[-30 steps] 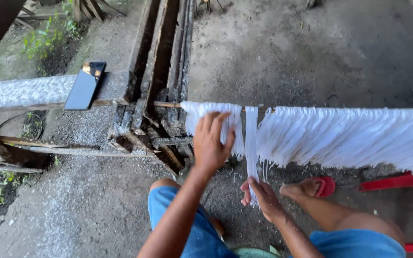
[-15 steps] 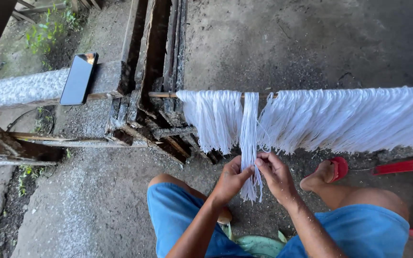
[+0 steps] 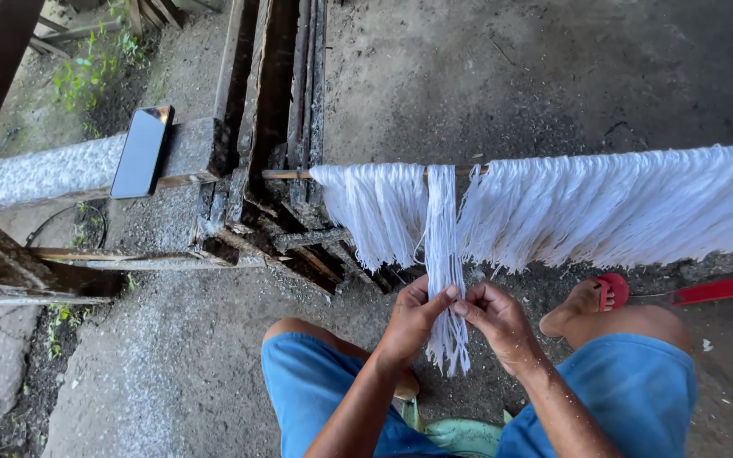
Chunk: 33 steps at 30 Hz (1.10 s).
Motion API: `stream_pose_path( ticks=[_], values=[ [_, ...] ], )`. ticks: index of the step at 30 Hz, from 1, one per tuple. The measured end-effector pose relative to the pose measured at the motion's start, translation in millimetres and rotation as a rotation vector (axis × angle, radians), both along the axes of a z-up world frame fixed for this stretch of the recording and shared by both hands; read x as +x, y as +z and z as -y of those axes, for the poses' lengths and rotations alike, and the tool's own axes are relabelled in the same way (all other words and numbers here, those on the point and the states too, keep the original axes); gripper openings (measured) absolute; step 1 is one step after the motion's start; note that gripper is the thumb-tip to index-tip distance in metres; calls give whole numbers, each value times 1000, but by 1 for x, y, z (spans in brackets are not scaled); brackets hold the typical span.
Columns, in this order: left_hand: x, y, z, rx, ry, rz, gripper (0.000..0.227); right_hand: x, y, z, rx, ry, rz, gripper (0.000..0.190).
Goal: Manually separating bundles of white threads hanging from a wooden rod in a workshop environment.
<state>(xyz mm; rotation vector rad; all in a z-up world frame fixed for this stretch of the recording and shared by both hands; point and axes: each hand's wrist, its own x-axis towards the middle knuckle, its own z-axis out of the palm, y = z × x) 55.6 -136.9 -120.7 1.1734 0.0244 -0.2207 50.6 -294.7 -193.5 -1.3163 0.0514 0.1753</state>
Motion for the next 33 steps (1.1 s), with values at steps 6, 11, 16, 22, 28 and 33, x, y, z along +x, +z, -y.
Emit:
stream_pose_path(
  ticks=[6, 11, 16, 22, 28, 33],
  values=[
    [-6, -28, -13, -195, -55, -55, 16, 4, 3, 9, 92, 61, 61, 13],
    [-15, -41, -16, -28, -113, -28, 12, 7, 0, 14, -199, 70, 126, 18],
    [-16, -45, -21, 240, -239, 45, 13, -2, 18, 0, -41, 125, 143, 19],
    [-24, -27, -19, 231, -253, 62, 21, -4, 37, -2, -5, 143, 57, 26],
    [-26, -3, -18, 363, -328, 100, 43, 2, 47, -7, -217, 145, 78, 17],
    [-24, -13, -26, 226, -86, 235, 26, -1, 40, -6, 50, 138, 112, 18]
  ],
)
